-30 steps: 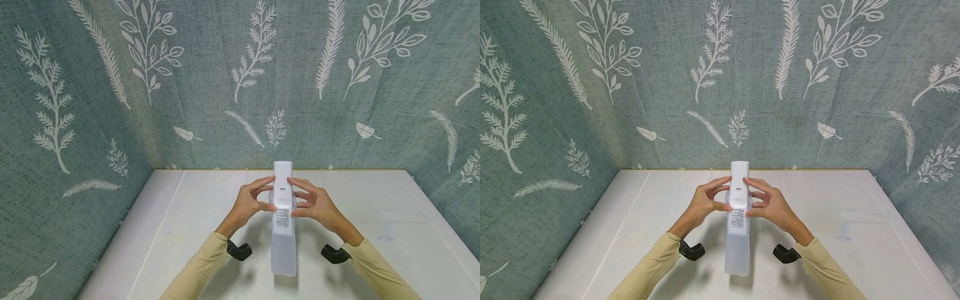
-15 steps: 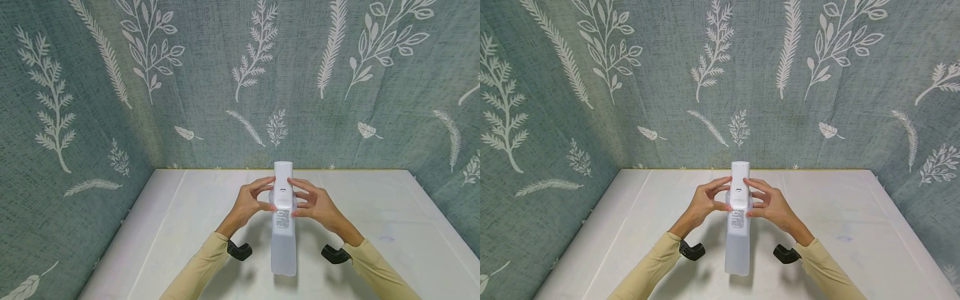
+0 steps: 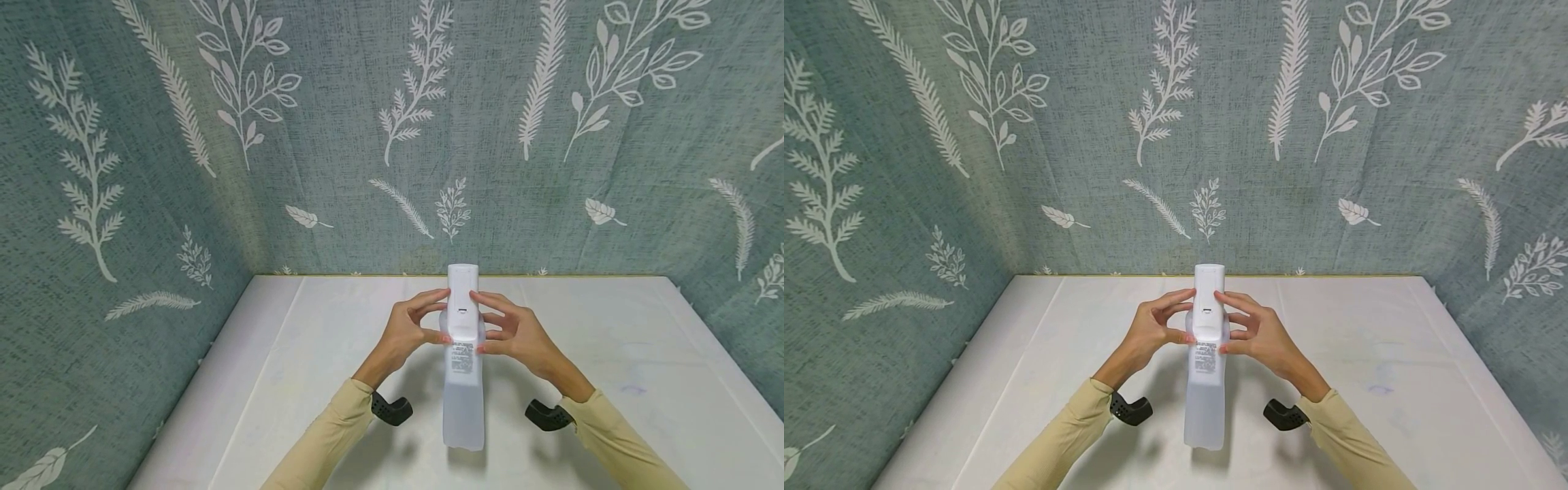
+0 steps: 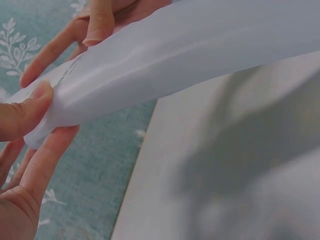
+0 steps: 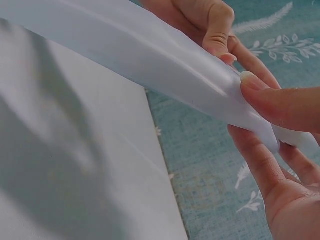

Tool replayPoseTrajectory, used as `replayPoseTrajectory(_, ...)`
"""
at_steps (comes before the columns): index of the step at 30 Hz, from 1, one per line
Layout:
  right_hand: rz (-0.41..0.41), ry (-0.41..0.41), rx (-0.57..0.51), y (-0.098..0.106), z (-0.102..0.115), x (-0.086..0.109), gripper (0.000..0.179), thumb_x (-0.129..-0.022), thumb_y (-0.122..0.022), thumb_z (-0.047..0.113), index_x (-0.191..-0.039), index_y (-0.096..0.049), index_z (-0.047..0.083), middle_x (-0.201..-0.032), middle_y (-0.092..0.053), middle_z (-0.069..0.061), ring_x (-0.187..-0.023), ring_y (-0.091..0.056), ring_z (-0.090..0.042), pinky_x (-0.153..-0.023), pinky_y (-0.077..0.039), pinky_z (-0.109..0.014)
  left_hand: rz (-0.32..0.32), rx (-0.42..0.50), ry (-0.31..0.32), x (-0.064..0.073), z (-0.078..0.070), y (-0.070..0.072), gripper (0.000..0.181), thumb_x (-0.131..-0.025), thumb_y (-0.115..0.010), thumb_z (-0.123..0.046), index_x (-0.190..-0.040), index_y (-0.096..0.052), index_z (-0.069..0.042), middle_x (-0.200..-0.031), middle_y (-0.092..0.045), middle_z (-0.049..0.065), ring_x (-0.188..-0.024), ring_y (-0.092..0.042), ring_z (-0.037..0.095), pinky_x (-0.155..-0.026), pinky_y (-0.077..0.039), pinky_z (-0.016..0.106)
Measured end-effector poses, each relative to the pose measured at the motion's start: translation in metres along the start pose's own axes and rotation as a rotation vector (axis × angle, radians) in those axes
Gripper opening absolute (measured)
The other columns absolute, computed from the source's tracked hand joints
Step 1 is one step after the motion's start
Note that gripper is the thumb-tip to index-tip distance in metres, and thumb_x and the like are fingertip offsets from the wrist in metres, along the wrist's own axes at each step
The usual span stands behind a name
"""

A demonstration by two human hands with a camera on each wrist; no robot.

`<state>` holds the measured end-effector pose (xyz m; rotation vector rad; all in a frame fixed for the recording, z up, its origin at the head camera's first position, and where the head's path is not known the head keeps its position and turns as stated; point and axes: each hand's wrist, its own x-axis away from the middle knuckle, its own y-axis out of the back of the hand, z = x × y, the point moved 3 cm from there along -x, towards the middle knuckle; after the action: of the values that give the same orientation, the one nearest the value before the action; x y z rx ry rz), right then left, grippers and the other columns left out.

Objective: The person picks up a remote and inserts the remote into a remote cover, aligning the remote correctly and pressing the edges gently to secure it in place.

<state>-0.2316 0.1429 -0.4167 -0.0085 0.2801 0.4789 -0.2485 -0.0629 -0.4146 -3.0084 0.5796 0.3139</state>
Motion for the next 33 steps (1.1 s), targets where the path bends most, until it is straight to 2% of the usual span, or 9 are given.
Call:
replayPoseTrajectory(11, 0.01, 0.006, -0.016, -0.0003, -0.0011, 0.0001, 0.08, -0.073, -0.074, -0.011, -0.144, -0.037, 0.0, -0.146, -0.033, -0.013, -0.126, -0.039, -0.047, -0.086, -0.053, -0.038, 0.001, -0.001, -0.018, -0.0002, -0.0003, 0.0001, 0.072, -0.064, -0.076, 0.019, -0.129, -0.059, -0.005, -0.134, -0.054, 0.006, -0.117, -0.055, 0.025, -0.093, -0.049, 0.038)
replayPoseTrajectory(33, 0.009, 0.006, -0.021, -0.0005, -0.0022, -0.0001, 0.08, -0.073, -0.074, -0.011, -0.143, -0.038, -0.001, -0.146, -0.034, -0.013, -0.125, -0.041, -0.047, -0.085, -0.053, -0.039, -0.011, -0.006, -0.009, 0.0008, -0.0002, 0.0001, 0.071, -0.064, -0.076, 0.019, -0.128, -0.06, -0.006, -0.133, -0.054, 0.006, -0.116, -0.055, 0.024, -0.094, -0.049, 0.035)
